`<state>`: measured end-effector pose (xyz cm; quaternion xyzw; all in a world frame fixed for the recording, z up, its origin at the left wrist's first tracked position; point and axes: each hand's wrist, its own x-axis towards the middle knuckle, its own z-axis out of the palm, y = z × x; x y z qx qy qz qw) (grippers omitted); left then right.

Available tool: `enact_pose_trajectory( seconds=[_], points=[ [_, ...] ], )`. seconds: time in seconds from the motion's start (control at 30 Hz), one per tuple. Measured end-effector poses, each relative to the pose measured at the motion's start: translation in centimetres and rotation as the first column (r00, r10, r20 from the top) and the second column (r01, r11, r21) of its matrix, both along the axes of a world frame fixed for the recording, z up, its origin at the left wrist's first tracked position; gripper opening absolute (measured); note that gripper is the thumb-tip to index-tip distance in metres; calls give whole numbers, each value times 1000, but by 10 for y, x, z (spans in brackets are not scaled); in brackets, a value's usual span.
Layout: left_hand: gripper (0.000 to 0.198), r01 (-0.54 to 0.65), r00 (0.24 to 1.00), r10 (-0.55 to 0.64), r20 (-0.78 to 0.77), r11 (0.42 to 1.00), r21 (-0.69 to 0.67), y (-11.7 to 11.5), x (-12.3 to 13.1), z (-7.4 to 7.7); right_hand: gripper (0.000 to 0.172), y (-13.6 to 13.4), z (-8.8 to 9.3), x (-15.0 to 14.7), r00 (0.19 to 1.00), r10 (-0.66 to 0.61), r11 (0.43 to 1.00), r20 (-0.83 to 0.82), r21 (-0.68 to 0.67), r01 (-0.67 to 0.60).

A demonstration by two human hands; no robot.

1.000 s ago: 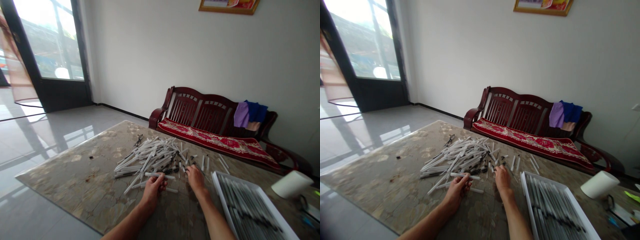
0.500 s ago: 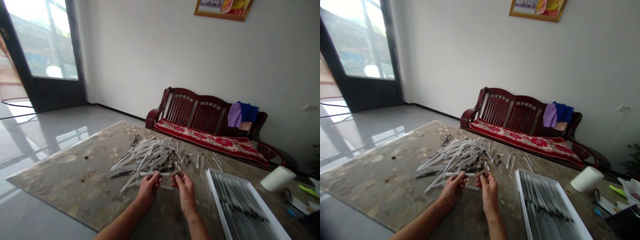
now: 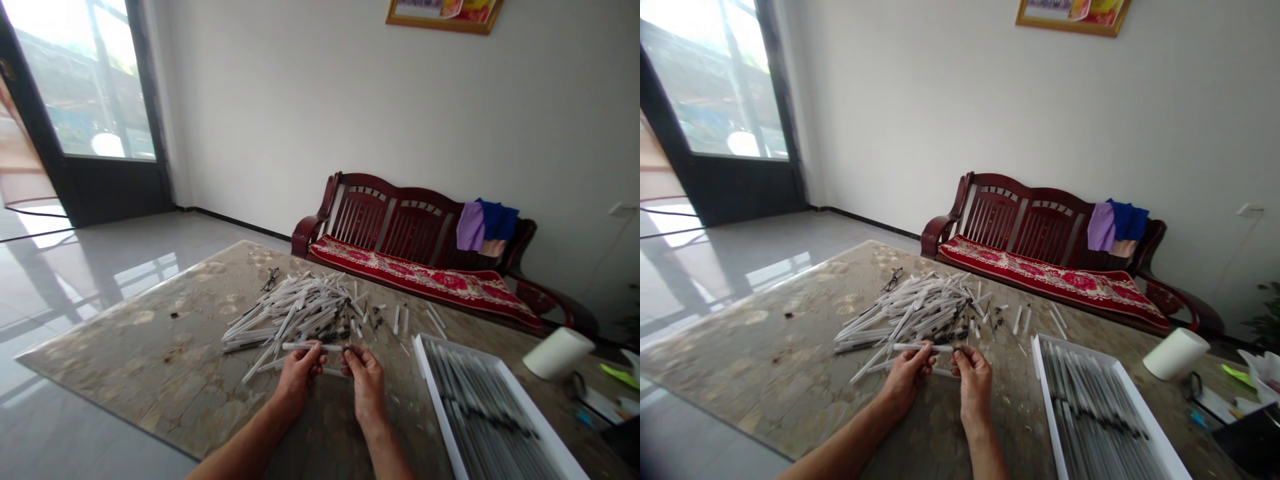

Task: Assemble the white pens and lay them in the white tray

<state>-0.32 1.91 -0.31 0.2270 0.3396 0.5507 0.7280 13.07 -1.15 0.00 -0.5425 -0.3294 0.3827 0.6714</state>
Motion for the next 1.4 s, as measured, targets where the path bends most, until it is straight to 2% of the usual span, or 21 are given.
enact_pose_trajectory(
  seconds=[0.23, 0.53, 0.77, 0.9, 1.0, 1.1, 1.23, 1.3, 1.4],
  points=[
    [43, 14, 1000, -14, -10, 1000, 0, 0, 0, 0, 37, 1, -1, 4, 998, -31, 999, 47, -18, 32],
    [43, 18, 999, -17, -41, 999, 34, -2, 1, -1, 38, 0, -4, 2, 998, -54, 998, 10, -24, 54],
    [43, 16, 1000, -16, 1, 1000, 18, 0, 1, -2, 40, -3, -4, 0, 998, -63, 998, -14, -30, 63],
    [42, 24, 1000, -24, -12, 999, 40, 0, 2, -4, 40, -1, -8, 1, 997, -50, 999, 55, -19, 51],
    [42, 33, 999, -31, -23, 997, 63, 0, 2, -6, 41, 0, -11, 5, 981, -42, 999, 190, -5, 44],
    [41, 39, 999, -36, -41, 996, 75, -1, 2, -7, 43, -3, -10, 10, 921, -31, 1000, 387, 7, 31],
    [39, 64, 995, -55, -83, 992, 108, -5, 2, -5, 43, -9, -6, 13, 725, -26, 999, 688, 41, -2],
    [39, 77, 992, -63, -109, 988, 133, -7, 2, -4, 50, -11, -5, 12, 637, -49, 998, 770, 54, 12],
    [39, 91, 988, -70, -136, 984, 155, -8, 2, -3, 58, -12, -3, 9, 603, -61, 998, 795, 44, 43]
  ],
)
